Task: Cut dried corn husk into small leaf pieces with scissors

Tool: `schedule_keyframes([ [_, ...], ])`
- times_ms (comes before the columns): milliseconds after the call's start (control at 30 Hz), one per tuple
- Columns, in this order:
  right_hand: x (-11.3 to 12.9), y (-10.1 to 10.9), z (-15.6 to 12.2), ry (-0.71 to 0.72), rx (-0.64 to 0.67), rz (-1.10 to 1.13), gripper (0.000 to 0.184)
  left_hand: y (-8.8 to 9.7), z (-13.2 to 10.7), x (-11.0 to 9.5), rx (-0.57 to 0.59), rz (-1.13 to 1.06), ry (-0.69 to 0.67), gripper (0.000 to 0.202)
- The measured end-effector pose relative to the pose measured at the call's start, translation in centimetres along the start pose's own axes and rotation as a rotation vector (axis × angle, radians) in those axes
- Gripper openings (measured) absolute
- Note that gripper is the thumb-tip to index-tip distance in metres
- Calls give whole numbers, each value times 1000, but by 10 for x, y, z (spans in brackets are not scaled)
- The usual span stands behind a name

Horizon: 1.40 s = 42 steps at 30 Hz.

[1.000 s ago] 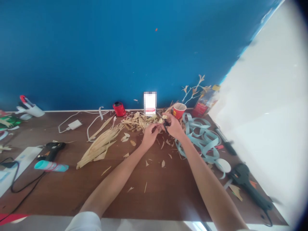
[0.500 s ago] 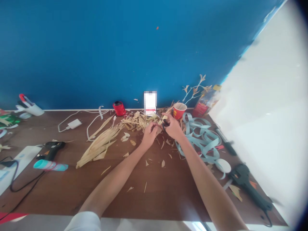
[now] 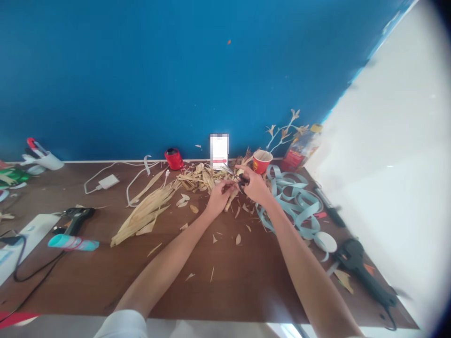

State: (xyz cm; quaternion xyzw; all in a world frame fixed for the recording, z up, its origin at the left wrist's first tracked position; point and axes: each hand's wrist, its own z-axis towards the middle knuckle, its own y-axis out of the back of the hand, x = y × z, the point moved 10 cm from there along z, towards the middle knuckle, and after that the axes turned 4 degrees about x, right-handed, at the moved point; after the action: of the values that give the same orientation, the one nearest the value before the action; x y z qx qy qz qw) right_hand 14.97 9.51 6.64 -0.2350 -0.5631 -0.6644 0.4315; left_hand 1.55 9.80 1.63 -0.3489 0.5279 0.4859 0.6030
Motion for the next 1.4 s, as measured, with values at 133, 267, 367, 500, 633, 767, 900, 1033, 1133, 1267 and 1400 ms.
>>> schedule_keyframes([
  [133,3,1,0,3,6,-69,70,-2,-1,0,0,-59,24,26],
  [267,3,0,1,-12,14,-84,71,-4,-2,0,9,-121,29,29],
  [367,1,0,2,-28,7,-62,69,-1,-2,5,-25,-153,57,31],
  [500,-2,-2,1,-37,9,-11,67,0,-1,12,-46,-220,79,33],
  [633,-2,-4,-1,-22,27,55,66,0,-1,12,-53,-248,67,32],
  [767,-6,-1,1,-37,-13,149,64,3,-1,12,-79,-250,76,27],
  [900,-12,3,2,-74,-51,240,64,5,-1,8,-84,-195,56,25],
  [1033,-12,-4,1,-81,26,298,67,0,-1,7,-28,-118,57,31],
  [1133,-11,-8,1,-91,49,256,61,-1,-2,7,-15,-122,52,30],
  [1267,-12,-8,1,-93,39,243,59,1,-1,8,-41,-118,50,28],
  [1400,-11,-7,1,-83,29,281,61,0,0,7,-43,-98,22,23],
])
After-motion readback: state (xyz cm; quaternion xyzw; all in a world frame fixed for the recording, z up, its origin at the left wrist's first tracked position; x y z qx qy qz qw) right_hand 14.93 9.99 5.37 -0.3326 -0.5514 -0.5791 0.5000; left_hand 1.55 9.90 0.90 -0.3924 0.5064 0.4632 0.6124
